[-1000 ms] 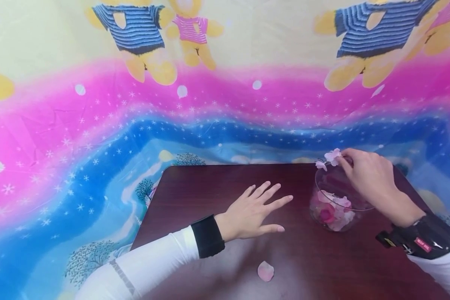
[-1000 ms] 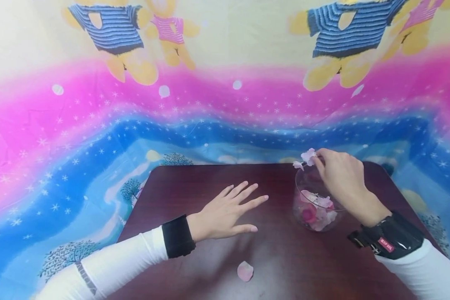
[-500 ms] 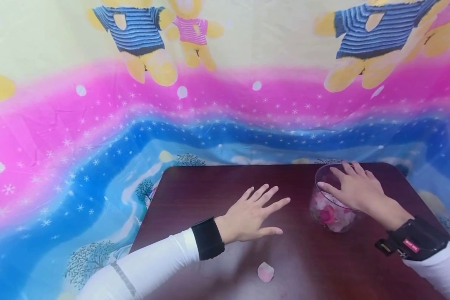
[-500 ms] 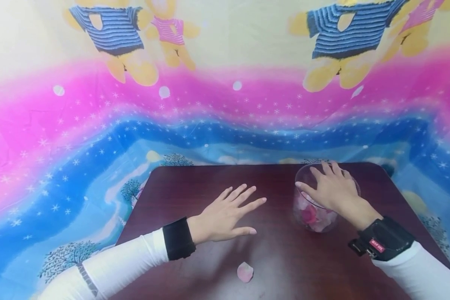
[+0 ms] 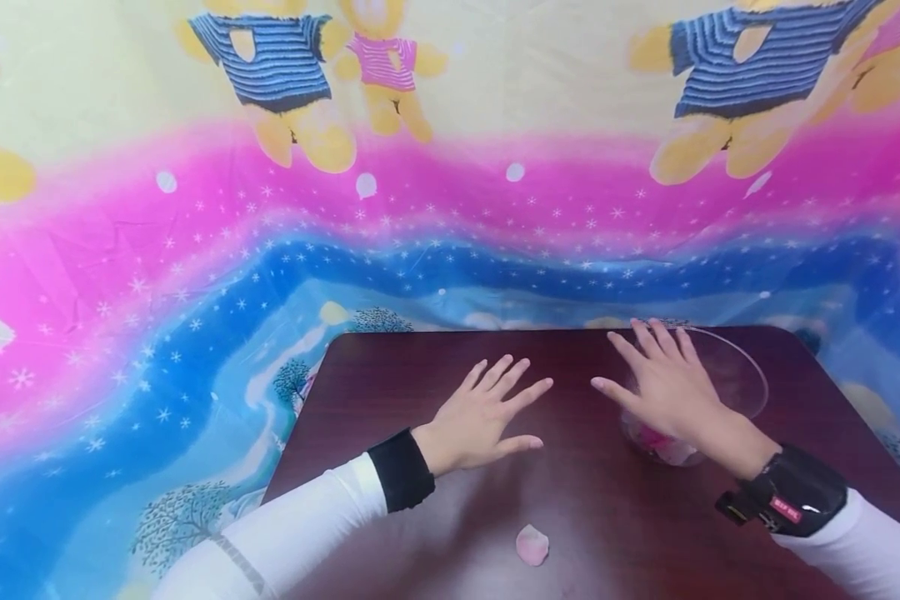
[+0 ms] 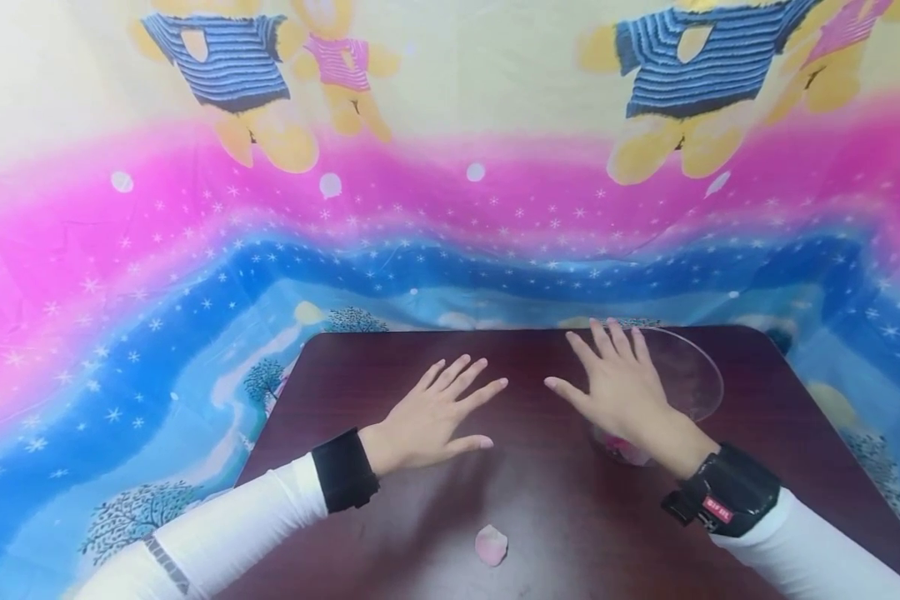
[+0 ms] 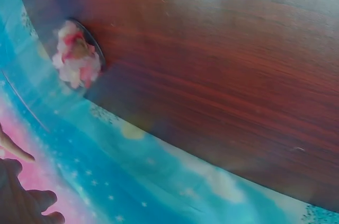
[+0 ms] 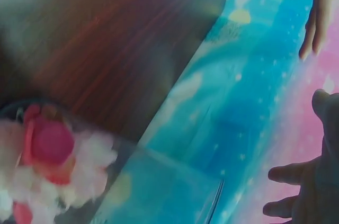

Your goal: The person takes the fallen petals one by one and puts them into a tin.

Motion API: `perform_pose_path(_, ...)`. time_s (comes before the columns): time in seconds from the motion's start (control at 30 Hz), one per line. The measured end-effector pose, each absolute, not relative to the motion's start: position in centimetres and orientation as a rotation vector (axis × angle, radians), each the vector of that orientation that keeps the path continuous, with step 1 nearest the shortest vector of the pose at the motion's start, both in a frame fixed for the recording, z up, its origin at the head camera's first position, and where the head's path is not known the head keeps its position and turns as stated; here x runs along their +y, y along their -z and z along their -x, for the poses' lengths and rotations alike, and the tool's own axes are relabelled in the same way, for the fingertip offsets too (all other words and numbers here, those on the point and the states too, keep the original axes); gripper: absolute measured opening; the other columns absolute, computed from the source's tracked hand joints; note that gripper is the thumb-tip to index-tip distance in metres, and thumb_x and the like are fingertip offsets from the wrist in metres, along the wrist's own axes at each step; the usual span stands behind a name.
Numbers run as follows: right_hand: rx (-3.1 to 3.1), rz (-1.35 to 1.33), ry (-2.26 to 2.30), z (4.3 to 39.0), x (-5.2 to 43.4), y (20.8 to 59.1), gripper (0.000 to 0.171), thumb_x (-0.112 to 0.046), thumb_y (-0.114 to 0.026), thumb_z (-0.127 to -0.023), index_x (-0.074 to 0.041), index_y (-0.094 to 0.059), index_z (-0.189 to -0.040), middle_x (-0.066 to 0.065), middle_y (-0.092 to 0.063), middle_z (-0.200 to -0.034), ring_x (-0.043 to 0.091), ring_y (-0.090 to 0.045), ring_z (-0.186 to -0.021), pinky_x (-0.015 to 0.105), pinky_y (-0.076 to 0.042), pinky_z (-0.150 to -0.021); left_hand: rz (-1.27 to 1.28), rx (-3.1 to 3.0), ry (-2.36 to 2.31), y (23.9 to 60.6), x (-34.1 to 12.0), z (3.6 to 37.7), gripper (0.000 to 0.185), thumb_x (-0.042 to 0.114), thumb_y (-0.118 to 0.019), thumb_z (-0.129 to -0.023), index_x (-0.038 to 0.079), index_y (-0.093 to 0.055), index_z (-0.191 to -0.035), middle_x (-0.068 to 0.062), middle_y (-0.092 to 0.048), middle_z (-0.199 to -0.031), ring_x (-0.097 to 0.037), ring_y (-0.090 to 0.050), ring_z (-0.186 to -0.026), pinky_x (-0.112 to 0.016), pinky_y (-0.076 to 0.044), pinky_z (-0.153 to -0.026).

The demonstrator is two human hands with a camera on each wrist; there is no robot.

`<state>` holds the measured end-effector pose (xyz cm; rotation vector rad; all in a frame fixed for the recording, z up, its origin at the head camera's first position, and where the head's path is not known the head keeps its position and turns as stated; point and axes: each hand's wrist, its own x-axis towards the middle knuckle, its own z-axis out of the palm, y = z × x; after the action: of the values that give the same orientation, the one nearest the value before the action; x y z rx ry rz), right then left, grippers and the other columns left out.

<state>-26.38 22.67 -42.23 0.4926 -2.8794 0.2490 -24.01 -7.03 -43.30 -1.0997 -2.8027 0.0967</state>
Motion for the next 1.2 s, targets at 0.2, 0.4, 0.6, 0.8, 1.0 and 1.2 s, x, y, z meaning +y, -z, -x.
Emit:
perform_pose_path(0.2, -2.838, -0.567, -0.275, 25.8, 20.1, 43.3, 0.085, -0.072, -0.050, -0.093, -0.017, -0.039, -0.156, 0.024, -0.030, -0.163, 0.047, -0.018, -0.153, 0.067, -0.005, -0.123, 1.019, -2.852, -0.043, 43.4, -8.8, 24.7, 0.078, 0.071, -0.038, -0.098, 0.038, -0.009, -0.163, -0.006, -0.018, -0.171, -0.029, -0.014, -0.160, -0.054, -0.015, -0.128)
perform_pose_path(0.4, -2.813, -0.659, -0.299, 25.6, 17.5, 45.0, 0.085, -0.073, -0.052, -0.091, -0.018, -0.042, -0.155, 0.019, -0.034, -0.164, 0.043, -0.021, -0.155, 0.064, -0.004, -0.125, 0.930, -2.883, 0.005, 43.8, -10.8, 24.9, 0.076, 0.069, -0.040, -0.099, 0.037, -0.014, -0.163, -0.006, -0.019, -0.171, -0.030, -0.015, -0.159, -0.055, -0.016, -0.128)
perform_pose_path(0.6, -2.786, -0.745, -0.344, 25.3, 14.9, 45.7, 0.083, -0.071, -0.055, -0.090, -0.019, -0.045, -0.154, 0.017, -0.037, -0.163, 0.041, -0.025, -0.154, 0.062, -0.007, -0.125, 0.857, -2.891, 0.062, 44.3, -13.7, 25.0, 0.075, 0.066, -0.044, -0.099, 0.033, -0.019, -0.163, -0.009, -0.022, -0.170, -0.033, -0.018, -0.158, -0.059, -0.019, -0.126)
perform_pose_path(0.8, -2.772, -0.795, -0.375, 24.9, 13.3, 46.4, 0.081, -0.071, -0.055, -0.090, -0.019, -0.048, -0.152, 0.016, -0.039, -0.161, 0.040, -0.028, -0.153, 0.062, -0.012, -0.125, 0.782, -2.945, 0.072, 44.5, -16.0, 24.8, 0.076, 0.064, -0.045, -0.099, 0.032, -0.020, -0.163, -0.011, -0.022, -0.170, -0.034, -0.017, -0.158, -0.059, -0.017, -0.126)
perform_pose_path(1.0, -2.763, -0.818, -0.392, 24.5, 12.5, 47.0, 0.080, -0.071, -0.056, -0.090, -0.019, -0.051, -0.150, 0.017, -0.041, -0.160, 0.042, -0.031, -0.151, 0.064, -0.021, -0.122, 0.787, -2.937, 0.070, 45.0, -16.3, 24.7, 0.075, 0.064, -0.046, -0.099, 0.032, -0.022, -0.162, -0.012, -0.023, -0.169, -0.035, -0.018, -0.158, -0.060, -0.019, -0.125)
perform_pose_path(1.2, -2.765, -0.862, -0.386, 23.4, 11.8, 48.4, 0.081, -0.074, -0.054, -0.089, -0.019, -0.052, -0.149, 0.019, -0.042, -0.158, 0.045, -0.035, -0.149, 0.064, -0.036, -0.114, 0.804, -2.932, 0.088, 46.8, -15.7, 24.0, 0.074, 0.065, -0.045, -0.099, 0.033, -0.022, -0.162, -0.011, -0.025, -0.169, -0.035, -0.020, -0.158, -0.060, -0.022, -0.124)
